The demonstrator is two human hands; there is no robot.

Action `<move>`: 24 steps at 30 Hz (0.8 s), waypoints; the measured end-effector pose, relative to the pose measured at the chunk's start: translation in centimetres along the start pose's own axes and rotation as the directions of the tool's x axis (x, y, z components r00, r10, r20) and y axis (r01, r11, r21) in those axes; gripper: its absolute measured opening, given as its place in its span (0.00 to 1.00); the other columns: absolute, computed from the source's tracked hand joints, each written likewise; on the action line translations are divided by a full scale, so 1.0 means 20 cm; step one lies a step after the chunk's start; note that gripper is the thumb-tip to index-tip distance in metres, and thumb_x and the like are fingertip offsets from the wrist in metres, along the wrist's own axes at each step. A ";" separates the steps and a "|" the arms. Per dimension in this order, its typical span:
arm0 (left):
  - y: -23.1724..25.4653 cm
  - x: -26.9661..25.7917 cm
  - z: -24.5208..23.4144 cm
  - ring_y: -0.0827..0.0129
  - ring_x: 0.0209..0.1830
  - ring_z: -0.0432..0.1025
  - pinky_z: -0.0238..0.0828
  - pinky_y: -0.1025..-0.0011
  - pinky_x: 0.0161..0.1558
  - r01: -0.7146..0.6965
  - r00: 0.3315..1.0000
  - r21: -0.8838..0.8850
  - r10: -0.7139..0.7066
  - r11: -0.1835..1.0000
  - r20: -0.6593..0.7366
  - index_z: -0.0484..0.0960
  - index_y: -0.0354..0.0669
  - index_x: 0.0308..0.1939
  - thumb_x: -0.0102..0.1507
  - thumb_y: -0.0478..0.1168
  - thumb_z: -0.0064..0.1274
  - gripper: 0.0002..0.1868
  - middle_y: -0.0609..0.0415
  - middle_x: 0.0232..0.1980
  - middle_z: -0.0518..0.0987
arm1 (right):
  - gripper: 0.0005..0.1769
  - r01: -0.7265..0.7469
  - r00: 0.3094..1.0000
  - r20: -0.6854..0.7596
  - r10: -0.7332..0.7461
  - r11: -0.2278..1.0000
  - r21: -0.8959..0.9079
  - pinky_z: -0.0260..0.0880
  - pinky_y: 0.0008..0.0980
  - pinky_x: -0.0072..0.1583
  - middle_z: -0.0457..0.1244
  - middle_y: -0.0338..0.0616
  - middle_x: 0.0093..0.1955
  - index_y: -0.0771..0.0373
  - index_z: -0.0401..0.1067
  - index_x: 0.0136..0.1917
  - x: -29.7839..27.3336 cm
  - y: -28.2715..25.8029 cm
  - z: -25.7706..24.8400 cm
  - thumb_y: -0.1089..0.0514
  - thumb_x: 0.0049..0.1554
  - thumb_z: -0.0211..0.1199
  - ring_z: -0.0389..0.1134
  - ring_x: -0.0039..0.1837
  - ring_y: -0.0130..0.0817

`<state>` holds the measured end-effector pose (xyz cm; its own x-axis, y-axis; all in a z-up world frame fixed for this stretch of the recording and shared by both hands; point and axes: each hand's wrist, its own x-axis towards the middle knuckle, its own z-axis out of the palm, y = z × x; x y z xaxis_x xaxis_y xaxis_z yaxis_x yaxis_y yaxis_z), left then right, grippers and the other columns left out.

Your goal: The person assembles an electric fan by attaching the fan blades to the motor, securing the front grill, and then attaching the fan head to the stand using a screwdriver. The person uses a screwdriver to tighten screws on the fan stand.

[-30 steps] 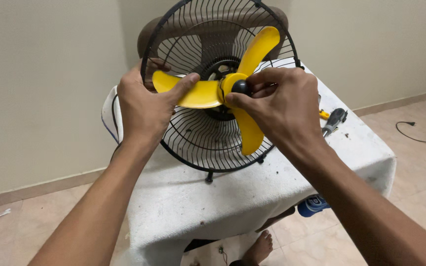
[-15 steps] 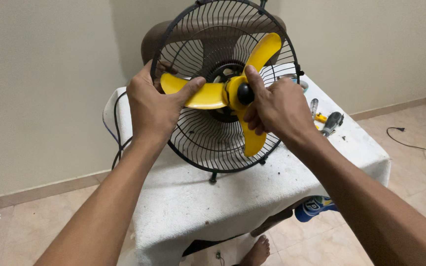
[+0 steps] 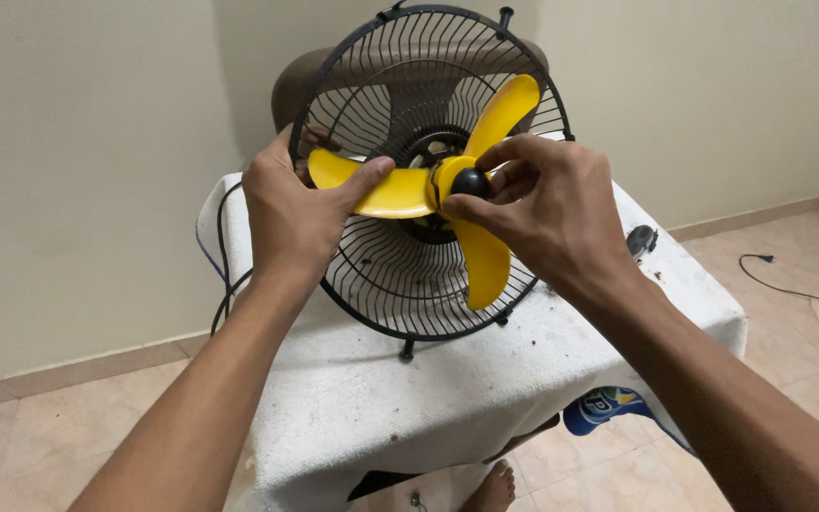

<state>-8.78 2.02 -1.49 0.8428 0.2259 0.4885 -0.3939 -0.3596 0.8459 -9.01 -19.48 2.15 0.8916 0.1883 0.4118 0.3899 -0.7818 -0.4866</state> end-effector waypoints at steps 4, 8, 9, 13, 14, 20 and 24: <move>0.00 0.00 0.00 0.75 0.32 0.82 0.80 0.75 0.35 0.066 0.998 0.050 -0.066 0.997 0.009 0.81 0.43 0.40 0.55 0.46 0.70 0.17 0.56 0.34 0.86 | 0.24 0.126 0.989 -0.070 -0.128 0.991 -0.031 0.77 0.30 0.42 0.72 0.55 0.46 0.68 0.76 0.57 -0.02 0.01 0.02 0.60 0.48 0.76 0.77 0.44 0.38; 0.00 0.00 0.00 0.75 0.33 0.82 0.80 0.75 0.36 -0.005 1.000 0.016 0.005 1.000 0.013 0.81 0.43 0.40 0.56 0.45 0.70 0.16 0.55 0.35 0.86 | 0.23 0.091 0.993 -0.084 -0.089 0.996 0.020 0.76 0.28 0.41 0.71 0.53 0.47 0.68 0.76 0.55 -0.02 0.02 0.02 0.60 0.46 0.76 0.76 0.43 0.36; 0.00 0.00 0.00 0.75 0.32 0.82 0.79 0.75 0.35 0.024 1.000 0.027 -0.025 0.999 0.009 0.80 0.43 0.39 0.56 0.46 0.70 0.17 0.55 0.35 0.86 | 0.22 0.053 0.996 -0.077 -0.050 0.998 0.039 0.76 0.27 0.41 0.72 0.52 0.45 0.68 0.77 0.54 -0.01 0.01 0.02 0.59 0.47 0.76 0.77 0.42 0.35; -0.01 0.00 0.00 0.75 0.33 0.82 0.79 0.75 0.35 0.027 1.000 0.032 -0.027 0.999 -0.001 0.80 0.43 0.38 0.56 0.46 0.70 0.17 0.55 0.35 0.86 | 0.18 -0.059 0.996 -0.061 0.064 0.995 0.077 0.79 0.26 0.37 0.72 0.50 0.39 0.67 0.79 0.48 0.00 -0.01 0.01 0.53 0.49 0.76 0.76 0.36 0.32; -0.01 0.00 0.00 0.76 0.33 0.82 0.79 0.76 0.36 0.002 1.000 0.023 -0.002 1.000 -0.005 0.80 0.43 0.38 0.56 0.46 0.70 0.16 0.56 0.35 0.86 | 0.19 -0.107 0.992 -0.054 0.111 0.992 0.069 0.79 0.27 0.36 0.72 0.51 0.38 0.68 0.79 0.47 0.00 -0.02 0.02 0.51 0.50 0.76 0.76 0.35 0.32; -0.01 0.00 0.01 0.75 0.32 0.81 0.79 0.76 0.35 0.015 1.000 0.030 -0.015 0.999 0.003 0.80 0.42 0.38 0.56 0.45 0.71 0.16 0.55 0.34 0.86 | 0.20 -0.245 0.969 -0.028 0.247 0.967 0.064 0.78 0.30 0.34 0.71 0.50 0.35 0.68 0.78 0.43 0.02 -0.02 0.04 0.47 0.53 0.74 0.75 0.33 0.33; -0.01 0.00 0.00 0.76 0.33 0.81 0.79 0.76 0.35 0.017 1.000 0.009 -0.017 1.000 0.008 0.80 0.43 0.39 0.57 0.45 0.70 0.16 0.56 0.35 0.86 | 0.17 0.079 0.995 -0.066 -0.075 0.994 0.072 0.77 0.30 0.45 0.71 0.51 0.48 0.66 0.78 0.48 0.01 0.03 0.03 0.58 0.47 0.76 0.76 0.45 0.34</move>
<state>-8.76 2.02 -1.73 0.8524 0.2246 0.4722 -0.3761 -0.3640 0.8521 -8.39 -19.60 1.44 0.8428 0.2062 0.4972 0.4750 -0.7194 -0.5068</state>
